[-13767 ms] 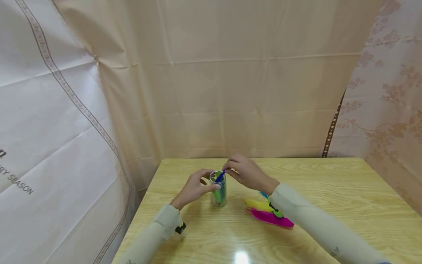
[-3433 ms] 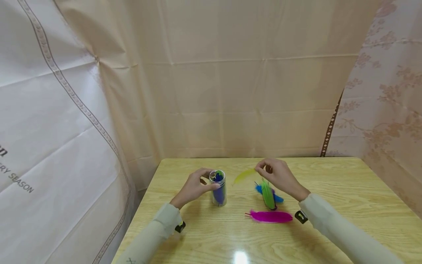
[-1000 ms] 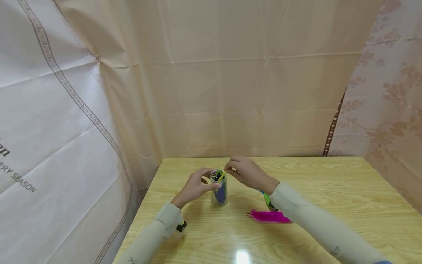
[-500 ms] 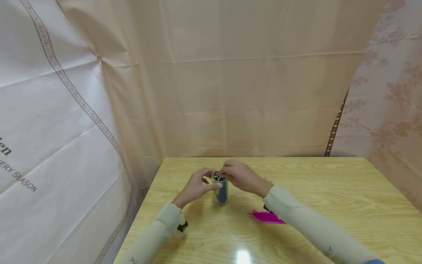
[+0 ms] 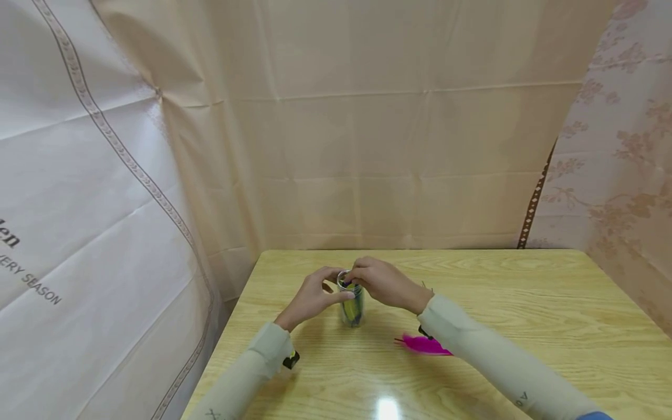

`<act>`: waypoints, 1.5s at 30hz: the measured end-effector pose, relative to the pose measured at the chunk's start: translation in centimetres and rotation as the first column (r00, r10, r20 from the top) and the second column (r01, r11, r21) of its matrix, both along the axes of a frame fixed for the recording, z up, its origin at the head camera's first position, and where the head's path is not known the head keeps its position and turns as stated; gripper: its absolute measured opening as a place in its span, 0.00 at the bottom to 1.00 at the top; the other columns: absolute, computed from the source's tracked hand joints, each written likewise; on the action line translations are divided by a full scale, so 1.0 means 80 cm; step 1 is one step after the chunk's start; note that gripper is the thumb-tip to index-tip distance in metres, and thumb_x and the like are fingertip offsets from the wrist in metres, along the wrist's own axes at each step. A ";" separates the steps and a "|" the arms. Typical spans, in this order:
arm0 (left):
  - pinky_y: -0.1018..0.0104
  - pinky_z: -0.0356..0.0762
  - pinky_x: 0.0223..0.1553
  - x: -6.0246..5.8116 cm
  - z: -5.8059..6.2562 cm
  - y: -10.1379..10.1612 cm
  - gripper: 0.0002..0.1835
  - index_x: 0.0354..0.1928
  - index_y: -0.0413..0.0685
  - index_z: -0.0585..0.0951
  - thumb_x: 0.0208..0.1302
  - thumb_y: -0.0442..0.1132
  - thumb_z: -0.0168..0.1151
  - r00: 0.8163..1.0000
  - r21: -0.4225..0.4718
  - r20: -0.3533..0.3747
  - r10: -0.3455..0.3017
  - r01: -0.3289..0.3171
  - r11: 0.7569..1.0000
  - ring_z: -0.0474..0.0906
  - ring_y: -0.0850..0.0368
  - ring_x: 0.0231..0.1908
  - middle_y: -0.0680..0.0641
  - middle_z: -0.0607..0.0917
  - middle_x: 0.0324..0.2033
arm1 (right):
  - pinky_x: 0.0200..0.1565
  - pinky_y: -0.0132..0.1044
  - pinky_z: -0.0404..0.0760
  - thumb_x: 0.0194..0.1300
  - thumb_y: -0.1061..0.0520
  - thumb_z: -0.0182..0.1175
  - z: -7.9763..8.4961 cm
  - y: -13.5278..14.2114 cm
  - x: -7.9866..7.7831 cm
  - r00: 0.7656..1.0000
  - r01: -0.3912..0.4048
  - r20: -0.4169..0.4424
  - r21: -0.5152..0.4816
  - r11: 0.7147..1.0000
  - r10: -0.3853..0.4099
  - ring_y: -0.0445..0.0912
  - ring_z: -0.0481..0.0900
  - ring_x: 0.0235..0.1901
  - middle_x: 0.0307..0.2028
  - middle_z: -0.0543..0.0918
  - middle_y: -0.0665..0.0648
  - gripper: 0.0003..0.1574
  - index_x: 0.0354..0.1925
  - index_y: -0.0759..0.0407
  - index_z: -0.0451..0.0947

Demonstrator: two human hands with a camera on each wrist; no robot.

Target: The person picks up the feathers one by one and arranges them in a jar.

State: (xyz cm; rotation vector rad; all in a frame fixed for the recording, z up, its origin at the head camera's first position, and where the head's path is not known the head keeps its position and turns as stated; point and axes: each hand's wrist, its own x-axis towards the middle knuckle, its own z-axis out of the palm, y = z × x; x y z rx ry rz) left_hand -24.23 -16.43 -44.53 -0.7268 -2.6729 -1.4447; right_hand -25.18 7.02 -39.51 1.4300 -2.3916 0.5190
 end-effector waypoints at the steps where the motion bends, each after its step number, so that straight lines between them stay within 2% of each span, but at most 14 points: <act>1: 0.56 0.79 0.51 0.000 0.000 0.000 0.29 0.64 0.64 0.79 0.63 0.59 0.73 1.000 0.001 0.003 0.001 -0.001 1.000 0.77 0.61 0.50 0.62 0.81 0.54 | 0.46 0.35 0.84 0.72 0.66 0.63 0.000 0.001 0.000 1.000 0.001 0.003 -0.006 1.000 -0.001 0.43 0.83 0.42 0.42 0.83 0.52 0.11 0.48 0.58 0.88; 7: 0.55 0.78 0.51 0.001 0.000 0.001 0.29 0.63 0.63 0.79 0.62 0.59 0.74 1.000 0.012 0.021 0.006 -0.006 1.000 0.78 0.56 0.51 0.61 0.82 0.53 | 0.44 0.36 0.84 0.72 0.65 0.64 0.001 0.014 -0.003 0.999 0.024 0.038 -0.095 0.995 -0.020 0.42 0.82 0.41 0.43 0.83 0.51 0.11 0.50 0.60 0.86; 15: 0.54 0.79 0.51 0.000 0.002 0.002 0.30 0.63 0.60 0.80 0.61 0.58 0.75 1.000 0.018 0.029 0.007 -0.008 1.000 0.79 0.51 0.52 0.60 0.83 0.52 | 0.34 0.32 0.79 0.72 0.60 0.65 -0.003 0.048 -0.009 0.992 0.115 0.075 -0.158 0.981 -0.104 0.37 0.77 0.32 0.40 0.83 0.47 0.10 0.50 0.55 0.86; 24: 0.56 0.79 0.50 -0.001 0.004 0.003 0.30 0.63 0.60 0.80 0.60 0.58 0.75 1.000 0.014 0.019 0.009 -0.009 1.000 0.79 0.60 0.50 0.60 0.83 0.51 | 0.32 0.32 0.77 0.72 0.58 0.66 -0.016 0.087 0.000 0.976 0.185 0.143 -0.159 0.970 -0.163 0.36 0.73 0.30 0.38 0.82 0.44 0.09 0.49 0.54 0.86; 32: 0.56 0.79 0.50 0.001 0.003 0.002 0.31 0.64 0.59 0.79 0.61 0.58 0.75 1.000 0.009 0.017 0.007 -0.008 1.000 0.79 0.60 0.50 0.60 0.83 0.52 | 0.31 0.32 0.77 0.73 0.57 0.66 -0.031 0.117 0.007 0.953 0.232 0.230 -0.148 0.961 -0.195 0.34 0.72 0.29 0.37 0.80 0.41 0.09 0.49 0.52 0.85; 45: 0.56 0.79 0.51 0.001 0.004 0.001 0.31 0.64 0.58 0.79 0.61 0.58 0.75 1.000 0.003 0.023 0.005 -0.005 1.000 0.78 0.56 0.51 0.59 0.83 0.53 | 0.32 0.32 0.77 0.73 0.56 0.65 -0.055 0.159 0.021 0.932 0.286 0.262 -0.112 0.952 -0.250 0.34 0.72 0.31 0.37 0.79 0.39 0.08 0.49 0.54 0.85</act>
